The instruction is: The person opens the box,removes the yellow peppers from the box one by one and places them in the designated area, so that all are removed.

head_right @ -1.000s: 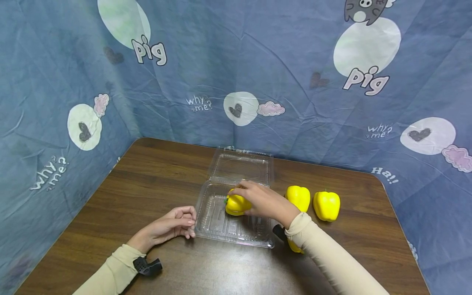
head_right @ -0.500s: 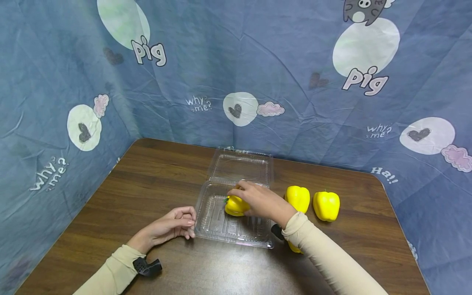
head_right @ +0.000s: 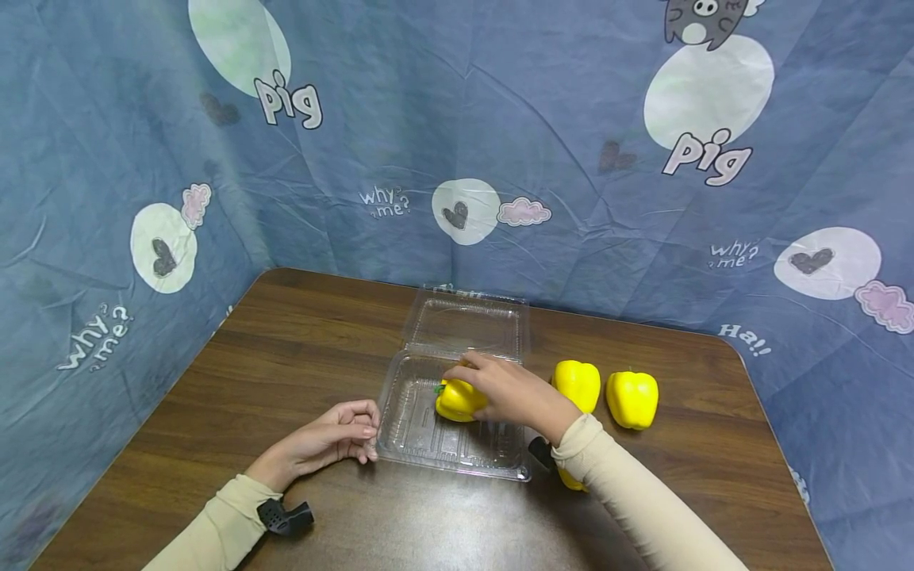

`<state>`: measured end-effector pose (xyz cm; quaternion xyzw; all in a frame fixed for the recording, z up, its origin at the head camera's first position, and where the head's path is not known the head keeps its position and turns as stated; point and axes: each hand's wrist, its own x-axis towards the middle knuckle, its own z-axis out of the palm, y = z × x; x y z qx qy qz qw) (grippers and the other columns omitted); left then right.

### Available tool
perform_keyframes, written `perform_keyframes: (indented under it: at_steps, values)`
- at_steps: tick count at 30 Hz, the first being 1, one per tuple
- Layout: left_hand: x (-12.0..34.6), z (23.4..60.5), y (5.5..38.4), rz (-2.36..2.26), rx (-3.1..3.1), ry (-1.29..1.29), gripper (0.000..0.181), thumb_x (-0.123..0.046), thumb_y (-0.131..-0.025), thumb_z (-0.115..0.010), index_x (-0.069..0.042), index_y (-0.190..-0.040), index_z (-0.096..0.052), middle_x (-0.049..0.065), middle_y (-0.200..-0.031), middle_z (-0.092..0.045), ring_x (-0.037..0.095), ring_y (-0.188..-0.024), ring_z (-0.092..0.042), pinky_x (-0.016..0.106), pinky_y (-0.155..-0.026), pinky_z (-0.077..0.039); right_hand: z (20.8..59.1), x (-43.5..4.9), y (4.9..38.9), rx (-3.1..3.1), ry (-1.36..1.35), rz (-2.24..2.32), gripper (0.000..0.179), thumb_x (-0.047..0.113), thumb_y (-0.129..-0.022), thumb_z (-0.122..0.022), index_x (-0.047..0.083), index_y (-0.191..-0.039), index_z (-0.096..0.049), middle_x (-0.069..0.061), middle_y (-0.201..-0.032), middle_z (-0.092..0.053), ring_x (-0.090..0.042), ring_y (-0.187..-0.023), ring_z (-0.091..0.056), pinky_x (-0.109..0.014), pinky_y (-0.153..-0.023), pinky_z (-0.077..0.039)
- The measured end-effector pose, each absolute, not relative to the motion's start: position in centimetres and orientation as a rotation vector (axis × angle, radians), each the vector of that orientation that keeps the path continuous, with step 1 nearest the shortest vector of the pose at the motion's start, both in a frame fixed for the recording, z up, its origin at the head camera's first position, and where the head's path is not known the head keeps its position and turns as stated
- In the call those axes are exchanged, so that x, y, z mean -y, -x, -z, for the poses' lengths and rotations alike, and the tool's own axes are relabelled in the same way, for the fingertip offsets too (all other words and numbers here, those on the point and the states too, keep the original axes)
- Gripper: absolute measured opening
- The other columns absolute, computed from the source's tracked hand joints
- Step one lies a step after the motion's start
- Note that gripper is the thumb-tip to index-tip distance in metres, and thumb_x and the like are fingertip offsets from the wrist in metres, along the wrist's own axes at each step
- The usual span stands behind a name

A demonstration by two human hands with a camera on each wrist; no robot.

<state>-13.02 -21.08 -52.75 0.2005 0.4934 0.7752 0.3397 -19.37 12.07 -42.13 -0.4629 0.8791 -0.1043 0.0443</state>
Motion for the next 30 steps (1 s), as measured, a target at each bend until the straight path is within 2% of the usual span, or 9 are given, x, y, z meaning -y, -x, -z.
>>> perform_keyframes:
  at_steps: [17,30]
  values:
    - [21.1,52.9,13.1,-2.009,-1.297,-0.503,0.012,-0.001,-0.104,-0.049,-0.01,-0.109,-0.055,-0.001,-0.092,-0.07,0.012,-0.087,-0.075,0.023,-0.076,-0.062,40.9,-13.4,18.4,-2.691,1.309,0.485,0.076,0.017,-0.077,-0.091,0.021,-0.144,-0.057,-0.008,-0.142,-0.058,-0.025,-0.113,-0.069,-0.04,-0.094,-0.062]
    - [21.2,52.9,13.0,-2.007,-1.302,-0.478,0.009,-0.004,-0.104,-0.05,-0.01,-0.11,-0.055,-0.001,-0.092,-0.069,0.013,-0.087,-0.075,0.023,-0.076,-0.062,40.2,-15.8,17.3,-2.759,1.255,0.648,0.075,0.019,-0.076,-0.092,0.02,-0.143,-0.058,-0.001,-0.139,-0.06,-0.023,-0.121,-0.066,-0.042,-0.098,-0.061]
